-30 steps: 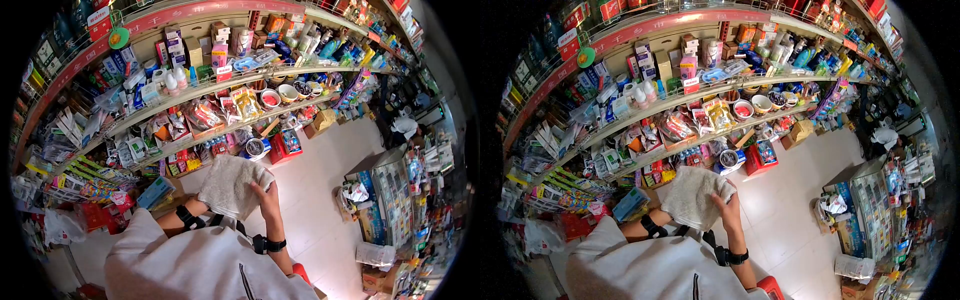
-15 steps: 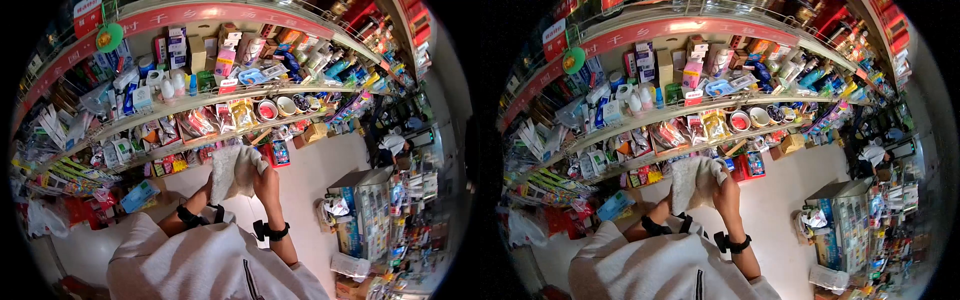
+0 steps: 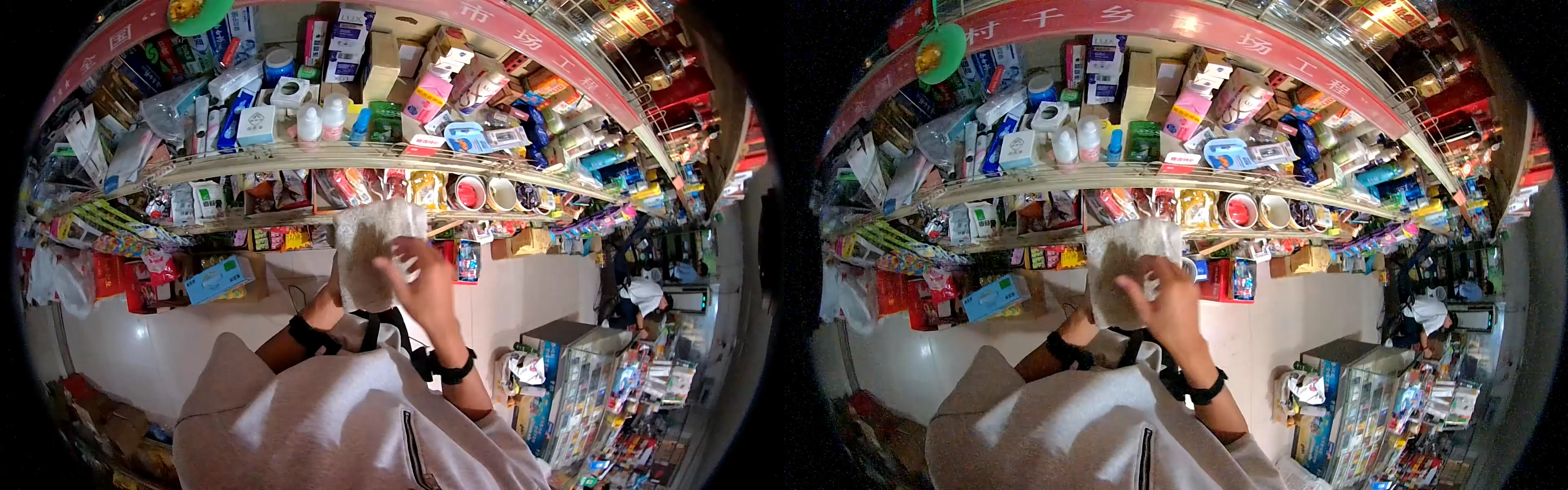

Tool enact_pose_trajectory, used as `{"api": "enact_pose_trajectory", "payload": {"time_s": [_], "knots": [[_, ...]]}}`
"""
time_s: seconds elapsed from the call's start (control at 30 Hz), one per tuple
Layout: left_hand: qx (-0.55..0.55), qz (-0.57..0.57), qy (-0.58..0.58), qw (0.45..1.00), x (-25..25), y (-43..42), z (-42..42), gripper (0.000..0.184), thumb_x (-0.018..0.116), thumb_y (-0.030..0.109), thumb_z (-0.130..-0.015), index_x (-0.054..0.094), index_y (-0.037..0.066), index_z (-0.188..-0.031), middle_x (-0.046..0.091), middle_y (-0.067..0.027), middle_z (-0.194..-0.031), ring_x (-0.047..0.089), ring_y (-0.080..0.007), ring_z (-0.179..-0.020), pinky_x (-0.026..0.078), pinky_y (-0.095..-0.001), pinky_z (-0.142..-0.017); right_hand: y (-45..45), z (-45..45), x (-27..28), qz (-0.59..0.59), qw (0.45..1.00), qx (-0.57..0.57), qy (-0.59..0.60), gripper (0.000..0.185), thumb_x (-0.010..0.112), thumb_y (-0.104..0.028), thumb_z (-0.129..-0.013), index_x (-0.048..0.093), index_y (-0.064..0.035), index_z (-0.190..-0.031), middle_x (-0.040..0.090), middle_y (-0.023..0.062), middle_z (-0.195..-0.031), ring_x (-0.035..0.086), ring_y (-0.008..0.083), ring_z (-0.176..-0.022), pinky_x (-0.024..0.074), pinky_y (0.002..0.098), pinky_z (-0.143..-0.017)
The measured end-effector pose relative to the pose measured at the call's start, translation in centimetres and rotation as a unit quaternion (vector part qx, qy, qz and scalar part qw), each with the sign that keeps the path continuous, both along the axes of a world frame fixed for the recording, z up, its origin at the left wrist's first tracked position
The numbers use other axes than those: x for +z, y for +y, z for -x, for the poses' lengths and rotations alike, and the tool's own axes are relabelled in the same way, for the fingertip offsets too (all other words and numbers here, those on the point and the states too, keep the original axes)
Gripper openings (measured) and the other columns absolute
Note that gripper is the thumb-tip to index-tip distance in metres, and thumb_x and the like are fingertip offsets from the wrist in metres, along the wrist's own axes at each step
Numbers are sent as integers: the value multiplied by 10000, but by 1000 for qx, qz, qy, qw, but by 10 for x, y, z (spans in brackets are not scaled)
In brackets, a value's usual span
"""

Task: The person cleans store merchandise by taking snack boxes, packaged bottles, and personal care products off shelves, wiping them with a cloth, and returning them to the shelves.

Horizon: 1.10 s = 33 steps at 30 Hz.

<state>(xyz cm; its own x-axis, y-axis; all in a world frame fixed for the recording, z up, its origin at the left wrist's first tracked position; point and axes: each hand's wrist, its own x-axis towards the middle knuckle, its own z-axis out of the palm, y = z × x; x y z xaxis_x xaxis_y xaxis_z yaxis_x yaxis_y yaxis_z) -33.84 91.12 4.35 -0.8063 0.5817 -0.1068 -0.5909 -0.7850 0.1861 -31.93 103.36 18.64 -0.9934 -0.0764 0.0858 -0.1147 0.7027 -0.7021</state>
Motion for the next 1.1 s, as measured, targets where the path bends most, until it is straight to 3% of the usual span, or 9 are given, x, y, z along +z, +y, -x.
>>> {"api": "enact_pose_trajectory", "payload": {"time_s": [0.23,0.37,0.47,0.57,0.7,0.8,0.9,1.0,1.1], "knots": [[64,142,-24,988,-9,45,-14,543,388,526,-1011,467,113,-1354,557,-35,-1199,533,-164,-1091,433,-326,-957,20,18,-31,-39,996,61,-43,740,704,-459,-834,450,61,-1296,620,299,-1058,643,459,-869,530,479,-743],[120,248,-49,960,-4,95,-5,536,372,541,-1013,495,116,-1315,572,-11,-1128,538,-150,-1035,439,-318,-913,72,26,-54,9,998,66,-11,559,632,-276,-906,442,35,-1329,620,326,-839,643,449,-733,509,491,-648],[161,310,-67,934,-6,117,-3,535,360,553,-1014,516,119,-1286,582,8,-1075,542,-139,-992,444,-312,-880,106,33,-63,70,990,115,44,428,568,-84,-880,497,48,-1281,618,345,-963,613,494,-826,508,497,-731],[179,324,-91,924,-65,124,4,642,399,587,-988,434,106,-1413,527,-26,-1306,496,-171,-1174,394,-317,-1003,133,37,-59,107,986,127,34,384,558,-73,-894,528,41,-1260,608,350,-995,595,505,-903,488,496,-779],[185,386,-81,900,-26,147,-3,565,398,452,-1031,386,63,-1441,499,-63,-1348,472,-203,-1219,365,-344,-1036,161,44,-34,129,980,151,4,354,550,-106,-916,537,44,-1236,603,354,-984,591,505,-896,485,498,-757],[327,642,75,690,-18,157,-10,394,397,234,-1031,470,-8,-1333,524,-130,-1288,477,-241,-1205,360,-355,-1036,182,50,-44,153,977,149,19,347,545,-113,-922,538,41,-1233,609,341,-974,591,502,-890,482,510,-760],[315,748,134,568,18,178,-21,407,380,267,-1040,472,-2,-1330,520,-133,-1305,484,-261,-1207,356,-354,-1037,202,46,-55,146,975,161,46,360,549,-98,-912,535,20,-1251,611,295,-1032,590,480,-924,494,498,-760],[286,596,73,746,-54,185,-33,493,338,347,-1050,399,16,-1411,522,-113,-1343,494,-276,-1240,359,-359,-1056,211,29,-50,105,966,232,46,399,554,-69,-885,530,-37,-1282,556,194,-1141,592,431,-955,510,472,-763],[341,377,-5,861,-4,230,-41,504,321,388,-1051,418,41,-1402,526,-98,-1340,492,-255,-1245,369,-364,-1059,222,21,-58,173,953,240,65,400,557,-47,-877,533,-36,-1276,563,201,-1138,591,436,-951,508,473,-772]]}}
